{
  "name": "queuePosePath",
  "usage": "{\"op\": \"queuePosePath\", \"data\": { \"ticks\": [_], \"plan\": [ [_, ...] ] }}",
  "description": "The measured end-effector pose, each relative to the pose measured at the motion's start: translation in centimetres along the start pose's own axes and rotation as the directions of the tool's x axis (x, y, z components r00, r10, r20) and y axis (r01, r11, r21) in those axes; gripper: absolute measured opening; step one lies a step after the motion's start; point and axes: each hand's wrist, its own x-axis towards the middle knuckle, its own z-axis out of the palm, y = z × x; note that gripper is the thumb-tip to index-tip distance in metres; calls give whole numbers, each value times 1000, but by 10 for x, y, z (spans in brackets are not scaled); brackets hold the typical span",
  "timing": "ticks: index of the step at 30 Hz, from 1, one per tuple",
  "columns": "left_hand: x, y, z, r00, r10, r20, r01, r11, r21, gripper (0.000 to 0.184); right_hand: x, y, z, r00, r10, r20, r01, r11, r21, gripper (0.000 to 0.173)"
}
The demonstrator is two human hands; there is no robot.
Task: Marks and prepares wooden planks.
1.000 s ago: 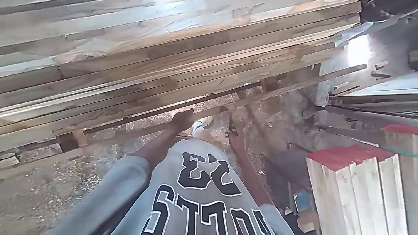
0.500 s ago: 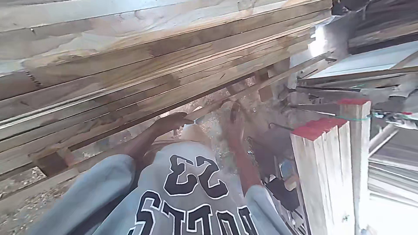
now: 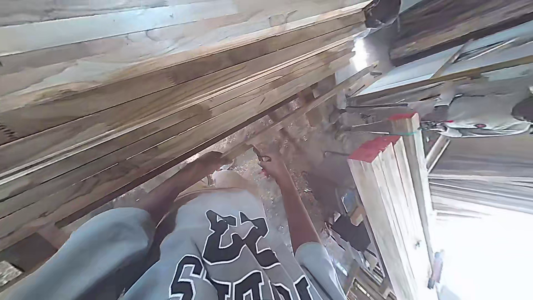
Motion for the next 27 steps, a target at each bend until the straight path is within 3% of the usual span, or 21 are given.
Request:
{"op": "queuePosePath", "data": {
  "ticks": [3,7,10,14,20,25,27],
  "plan": [
    [-14,10,6,982,64,-176,-8,952,305,76,6,41,-3,994,36,-104,-3,953,302,46],
    [-24,15,25,957,59,-285,70,905,421,79,6,83,11,995,71,-71,-11,786,619,41],
    [-19,13,28,970,53,-238,59,896,439,84,8,110,17,996,34,-78,35,672,740,42],
    [-25,7,8,980,87,-178,-26,947,320,69,15,131,14,993,-23,-116,107,600,793,44],
    [-48,35,46,903,14,-429,211,856,471,45,21,154,-7,981,-85,-174,191,569,799,44],
    [-41,24,37,925,55,-377,135,878,460,56,40,168,-25,952,-101,-288,293,561,774,48],
    [-38,10,20,961,65,-269,50,915,401,69,56,166,-34,915,-158,-372,376,672,638,51]
  ]
}}
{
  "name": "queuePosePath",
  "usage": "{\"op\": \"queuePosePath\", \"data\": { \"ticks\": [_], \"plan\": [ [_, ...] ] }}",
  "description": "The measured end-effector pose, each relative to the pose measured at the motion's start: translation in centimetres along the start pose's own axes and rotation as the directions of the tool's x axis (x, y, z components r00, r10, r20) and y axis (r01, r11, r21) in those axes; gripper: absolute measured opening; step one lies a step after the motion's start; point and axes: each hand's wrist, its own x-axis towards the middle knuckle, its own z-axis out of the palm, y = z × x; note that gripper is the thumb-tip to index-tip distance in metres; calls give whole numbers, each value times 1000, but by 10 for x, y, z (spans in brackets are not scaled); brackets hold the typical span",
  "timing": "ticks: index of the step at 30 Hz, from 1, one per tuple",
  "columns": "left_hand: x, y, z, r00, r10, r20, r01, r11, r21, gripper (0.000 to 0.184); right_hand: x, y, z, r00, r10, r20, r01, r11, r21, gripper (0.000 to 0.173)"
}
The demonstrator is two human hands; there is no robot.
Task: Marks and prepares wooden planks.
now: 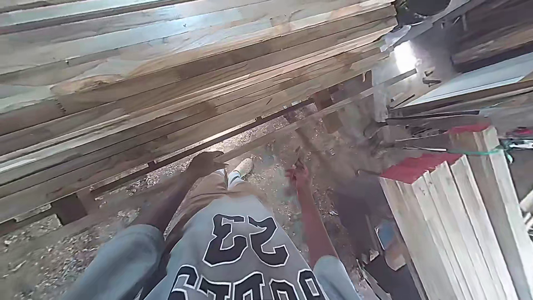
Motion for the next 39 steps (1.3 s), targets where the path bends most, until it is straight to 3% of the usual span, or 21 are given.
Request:
{"op": "queuePosePath", "data": {
  "ticks": [3,7,10,13,14,16,18,20,23,25,29,31,35,39],
  "plan": [
    [7,-26,-5,990,42,137,-11,975,-221,67,49,-7,-11,974,-226,-1,205,886,-416,53],
    [8,-37,-2,940,-108,323,225,910,-349,64,115,-49,-16,926,-378,-13,261,665,-700,48],
    [7,-43,5,956,-131,262,217,917,-335,60,139,-53,-20,935,-354,-23,201,583,-787,50],
    [5,-39,5,968,-150,201,203,939,-278,64,134,-53,-30,978,-207,-2,83,400,-913,73],
    [2,-37,7,969,-160,187,203,948,-243,65,127,-51,-39,986,-169,2,63,357,-932,74],
    [2,-31,7,972,-179,152,201,969,-146,72,127,-64,-58,989,-146,1,61,410,-910,59],
    [-2,-30,14,982,-162,99,165,986,-24,81,136,-84,-71,984,-176,-4,96,556,-825,48],
    [-3,-24,14,986,-155,68,151,987,63,87,156,-116,-68,995,-99,-4,66,696,-715,48],
    [-10,-15,16,983,-177,56,171,981,97,87,157,-126,-47,999,36,11,-21,774,-633,45],
    [-10,-16,16,983,-177,50,172,980,98,88,128,-115,-21,994,96,57,-45,813,-580,43],
    [-13,-13,19,984,-171,53,165,981,98,87,43,-90,37,979,137,154,-6,765,-644,36],
    [-18,-12,16,983,-183,28,180,979,94,87,25,-83,50,956,209,206,-36,780,-624,40],
    [-33,-4,26,950,-256,-176,279,952,124,85,23,-64,28,892,298,339,-197,933,-301,38],
    [-28,-16,51,894,-225,-387,304,940,155,85,16,-37,17,943,222,246,-216,975,-53,44]
  ]
}}
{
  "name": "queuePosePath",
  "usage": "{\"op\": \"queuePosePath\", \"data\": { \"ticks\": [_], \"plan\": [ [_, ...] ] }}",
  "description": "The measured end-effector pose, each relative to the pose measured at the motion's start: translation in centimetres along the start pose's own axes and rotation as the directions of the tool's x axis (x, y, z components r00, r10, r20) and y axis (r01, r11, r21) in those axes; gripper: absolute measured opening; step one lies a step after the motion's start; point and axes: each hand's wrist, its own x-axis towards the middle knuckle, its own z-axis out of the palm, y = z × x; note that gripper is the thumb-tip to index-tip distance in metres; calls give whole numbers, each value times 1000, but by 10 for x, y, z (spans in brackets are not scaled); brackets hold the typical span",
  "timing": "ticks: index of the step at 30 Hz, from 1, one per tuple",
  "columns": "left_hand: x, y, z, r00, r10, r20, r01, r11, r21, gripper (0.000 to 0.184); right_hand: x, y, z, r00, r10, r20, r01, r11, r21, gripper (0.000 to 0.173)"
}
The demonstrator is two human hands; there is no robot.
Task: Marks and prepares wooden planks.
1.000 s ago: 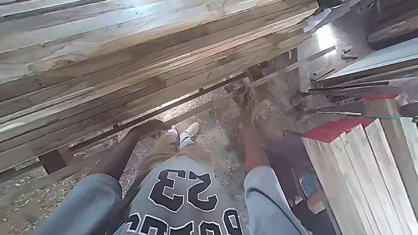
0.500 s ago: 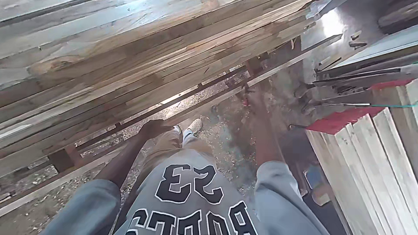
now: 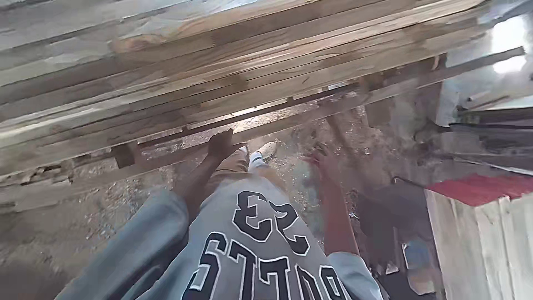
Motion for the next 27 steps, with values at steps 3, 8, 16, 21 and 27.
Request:
{"op": "queuePosePath", "data": {
  "ticks": [3,8,16,21,27],
  "plan": [
    [1,-5,4,999,46,15,-46,998,-45,80,-7,29,6,996,-92,16,92,995,24,48],
    [-1,-72,-21,958,131,254,-34,935,-353,63,-29,67,61,939,-245,241,296,933,-205,54],
    [-7,-238,-19,786,141,601,5,972,-233,62,-42,106,206,889,-311,336,444,404,-800,66],
    [-27,-231,-39,709,164,685,212,878,-429,54,-85,97,260,991,-129,23,55,248,-967,73],
    [-45,-249,-14,860,243,449,17,866,-500,64,-94,63,259,975,-145,-166,4,764,-645,43]
  ]
}}
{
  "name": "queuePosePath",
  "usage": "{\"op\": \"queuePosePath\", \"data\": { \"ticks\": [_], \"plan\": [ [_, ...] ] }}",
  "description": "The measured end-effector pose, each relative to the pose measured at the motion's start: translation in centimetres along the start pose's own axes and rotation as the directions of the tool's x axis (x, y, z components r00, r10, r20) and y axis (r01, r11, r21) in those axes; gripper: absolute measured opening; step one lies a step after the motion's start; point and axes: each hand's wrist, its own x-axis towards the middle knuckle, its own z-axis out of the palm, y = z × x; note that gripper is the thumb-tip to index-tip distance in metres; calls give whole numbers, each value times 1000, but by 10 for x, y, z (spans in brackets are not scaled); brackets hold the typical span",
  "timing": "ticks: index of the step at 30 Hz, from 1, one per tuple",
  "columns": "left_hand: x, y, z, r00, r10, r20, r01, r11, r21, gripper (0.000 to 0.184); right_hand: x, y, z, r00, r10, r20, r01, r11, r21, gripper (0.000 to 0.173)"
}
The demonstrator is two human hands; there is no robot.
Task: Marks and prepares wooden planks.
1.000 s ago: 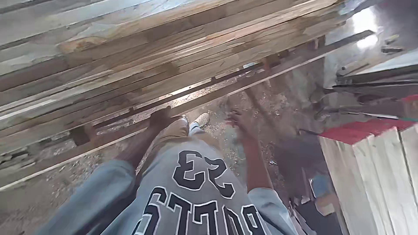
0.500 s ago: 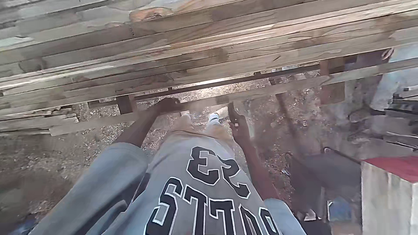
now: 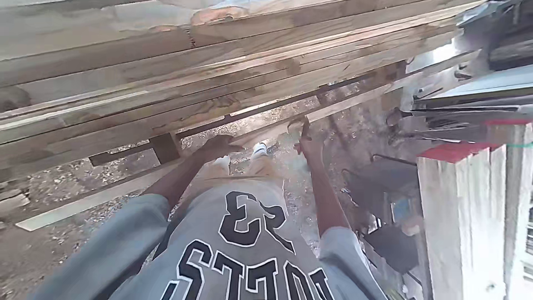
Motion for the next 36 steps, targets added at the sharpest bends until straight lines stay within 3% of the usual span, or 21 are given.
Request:
{"op": "queuePosePath", "data": {
  "ticks": [1,3,6,10,15,19,22,24,28,32,34,36],
  "plan": [
    [3,-4,2,1000,19,-25,-18,999,47,67,1,-7,9,998,55,2,-55,984,169,43],
    [5,-3,0,998,51,-43,-45,991,125,72,-16,-28,33,994,92,64,-108,941,321,39],
    [3,-2,0,998,50,-30,-43,981,190,73,-55,-37,67,965,91,247,-173,926,334,44],
    [-16,3,2,996,16,-84,10,952,305,69,-72,-17,56,895,74,439,-273,870,411,50],
    [-20,5,10,967,42,-251,54,930,362,63,-47,23,33,996,41,83,-84,780,620,56],
    [-9,0,-9,992,24,-123,11,961,277,66,-22,33,30,998,-4,-57,36,814,580,56],
    [5,-5,-20,997,38,-70,-29,992,125,64,-11,29,25,998,-27,-62,51,905,423,49],
    [5,-1,-21,998,21,-67,-11,990,138,65,-7,22,22,998,-43,-43,53,958,283,44],
    [0,5,-19,997,-11,-78,28,973,229,69,-19,-7,30,991,29,128,-44,992,118,39],
    [-8,12,-16,992,-51,-119,85,950,301,72,-46,-9,45,940,28,340,-83,985,150,42],
    [-14,19,-11,986,-21,-167,85,918,387,68,-46,1,41,963,32,269,-101,963,249,45],
    [-14,17,-3,976,33,-215,68,892,447,61,-37,8,32,996,-12,91,-8,976,216,47]
  ]
}}
